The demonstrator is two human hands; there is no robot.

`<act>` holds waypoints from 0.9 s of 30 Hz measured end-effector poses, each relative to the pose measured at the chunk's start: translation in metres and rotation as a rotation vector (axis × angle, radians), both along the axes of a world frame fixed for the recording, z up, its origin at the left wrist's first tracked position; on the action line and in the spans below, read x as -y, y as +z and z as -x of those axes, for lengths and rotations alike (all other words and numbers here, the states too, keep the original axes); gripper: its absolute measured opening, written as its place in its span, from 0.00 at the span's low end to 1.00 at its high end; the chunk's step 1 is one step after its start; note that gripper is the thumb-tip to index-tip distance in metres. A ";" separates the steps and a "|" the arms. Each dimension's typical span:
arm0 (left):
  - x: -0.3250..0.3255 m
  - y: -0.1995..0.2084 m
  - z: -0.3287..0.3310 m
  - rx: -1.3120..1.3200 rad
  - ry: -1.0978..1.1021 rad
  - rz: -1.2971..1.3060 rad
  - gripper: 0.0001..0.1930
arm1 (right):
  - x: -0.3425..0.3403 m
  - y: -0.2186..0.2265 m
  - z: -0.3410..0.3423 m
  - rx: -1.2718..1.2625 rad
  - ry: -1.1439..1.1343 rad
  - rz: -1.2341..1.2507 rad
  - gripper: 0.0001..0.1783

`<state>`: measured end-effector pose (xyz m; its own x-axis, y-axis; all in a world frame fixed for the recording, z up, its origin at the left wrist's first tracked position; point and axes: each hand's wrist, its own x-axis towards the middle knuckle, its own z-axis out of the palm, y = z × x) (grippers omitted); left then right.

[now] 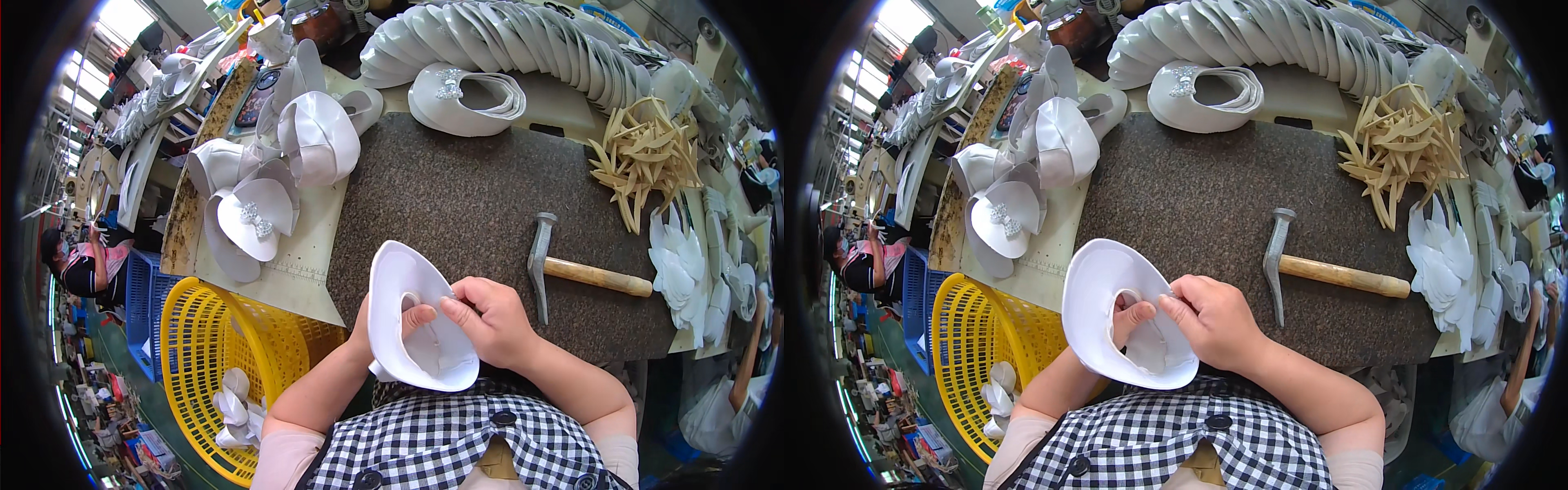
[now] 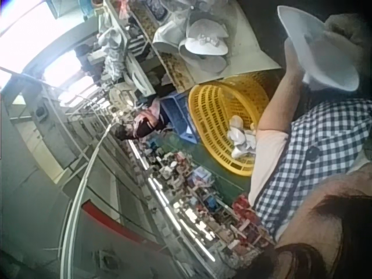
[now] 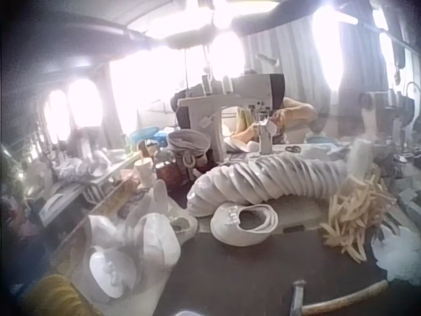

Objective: The person assembles shoe uppers by folding and shaping the components by hand, inserting support pieces inside, and tapping the edges with a hammer.

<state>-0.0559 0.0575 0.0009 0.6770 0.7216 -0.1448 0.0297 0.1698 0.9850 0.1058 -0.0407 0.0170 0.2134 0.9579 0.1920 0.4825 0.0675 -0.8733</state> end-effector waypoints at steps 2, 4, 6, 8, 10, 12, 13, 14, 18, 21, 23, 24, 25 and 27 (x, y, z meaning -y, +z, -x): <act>0.001 -0.008 0.001 0.023 0.017 -0.010 0.22 | -0.001 0.000 -0.001 -0.430 0.053 0.260 0.12; 0.002 -0.010 0.002 0.048 0.031 -0.019 0.22 | -0.003 -0.004 -0.002 -0.518 0.063 0.268 0.13; 0.002 -0.008 0.003 0.002 -0.027 0.165 0.21 | -0.003 -0.005 -0.005 -0.604 0.067 0.276 0.14; 0.002 -0.008 0.003 -0.031 -0.023 0.158 0.20 | -0.004 -0.005 -0.009 -0.309 0.079 0.234 0.16; 0.003 -0.008 0.002 -0.063 -0.022 0.151 0.19 | -0.004 -0.003 -0.014 -0.178 0.083 0.175 0.15; 0.002 -0.010 0.002 -0.033 -0.027 0.190 0.17 | -0.004 0.003 -0.015 -0.047 0.086 0.116 0.14; 0.002 -0.012 0.002 -0.033 -0.026 0.188 0.17 | -0.004 0.009 -0.015 0.014 0.097 0.073 0.12; 0.002 -0.014 0.003 -0.036 -0.028 0.177 0.17 | -0.005 0.011 -0.014 0.074 0.107 0.030 0.11; 0.001 -0.016 0.004 -0.056 -0.065 0.105 0.16 | -0.005 0.001 -0.010 0.231 0.066 -0.041 0.10; 0.001 -0.012 0.005 0.003 -0.093 0.093 0.16 | -0.005 -0.001 -0.009 0.127 0.064 0.027 0.12; 0.002 -0.015 0.004 0.027 -0.067 0.097 0.17 | -0.007 0.003 -0.012 -0.139 0.125 0.252 0.11; 0.003 -0.016 0.004 0.052 -0.044 0.102 0.18 | -0.007 0.007 -0.013 -0.137 0.126 0.251 0.11; 0.001 -0.014 0.002 0.056 -0.045 0.101 0.18 | -0.007 0.010 -0.015 -0.228 0.114 0.301 0.12; -0.007 -0.006 -0.003 -0.008 -0.063 0.075 0.21 | -0.004 0.011 -0.020 -0.311 0.096 0.351 0.13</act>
